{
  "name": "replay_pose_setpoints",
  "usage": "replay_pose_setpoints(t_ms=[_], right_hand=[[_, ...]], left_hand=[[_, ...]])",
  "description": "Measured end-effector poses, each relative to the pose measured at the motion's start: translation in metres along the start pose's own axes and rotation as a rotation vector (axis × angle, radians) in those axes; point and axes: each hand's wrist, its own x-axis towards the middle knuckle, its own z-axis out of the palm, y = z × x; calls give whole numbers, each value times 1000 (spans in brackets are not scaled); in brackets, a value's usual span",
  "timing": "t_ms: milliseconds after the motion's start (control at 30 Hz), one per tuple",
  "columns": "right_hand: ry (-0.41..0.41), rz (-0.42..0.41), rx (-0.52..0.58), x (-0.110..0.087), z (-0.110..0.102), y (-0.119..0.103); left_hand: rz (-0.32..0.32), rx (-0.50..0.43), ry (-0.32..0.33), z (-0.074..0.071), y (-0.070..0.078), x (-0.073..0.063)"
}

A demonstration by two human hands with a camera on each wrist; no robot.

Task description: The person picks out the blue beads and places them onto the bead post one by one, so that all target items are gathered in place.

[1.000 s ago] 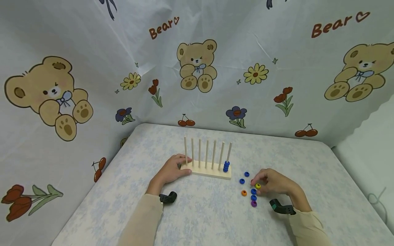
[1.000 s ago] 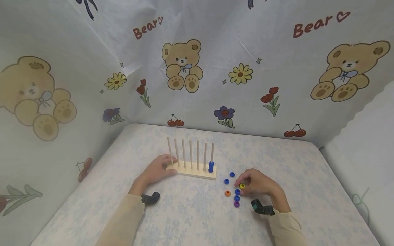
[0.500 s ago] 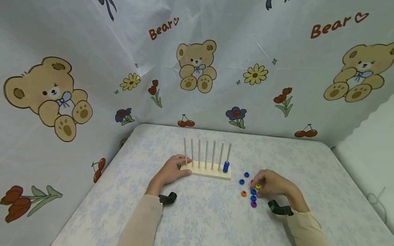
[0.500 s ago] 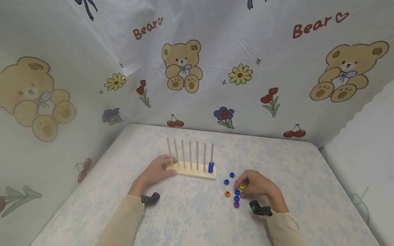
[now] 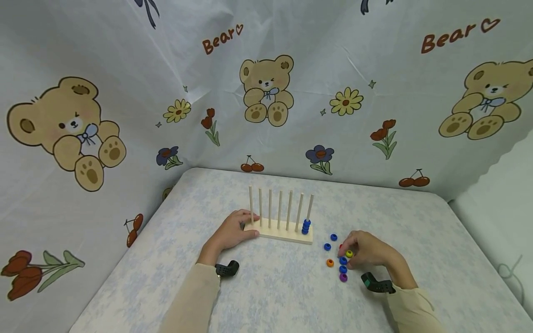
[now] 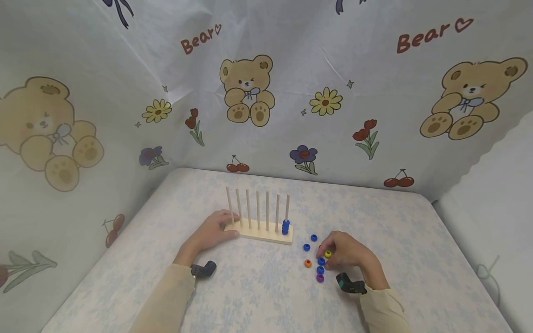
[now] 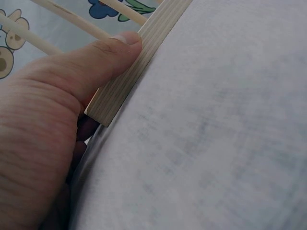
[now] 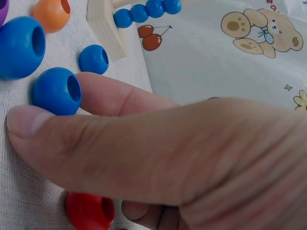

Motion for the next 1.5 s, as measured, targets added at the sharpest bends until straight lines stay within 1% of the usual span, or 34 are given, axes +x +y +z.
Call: replay_pose_setpoints(t_ms=[200,433,733,900,1167,1500], right_hand=[[-8,-4,-11,1,0,0],[-11,-14,-9,-2,0,-4],[-6,0,-15,-1,1,-1],[-1,-15,-12,-2,0,0],[1,-52,28,-1,-4,4],[42,-44,77,-2,-8,7]], left_hand=[[2,-8,3,-1,2,-2],[8,-8,-2,-3,6,-4],[2,-4,-8,-1,4,-3],[-1,-4,-9,-1,4,-2],[-3,-1,-4,-2,6,-2],[-3,-7,-5,-2,6,-4]])
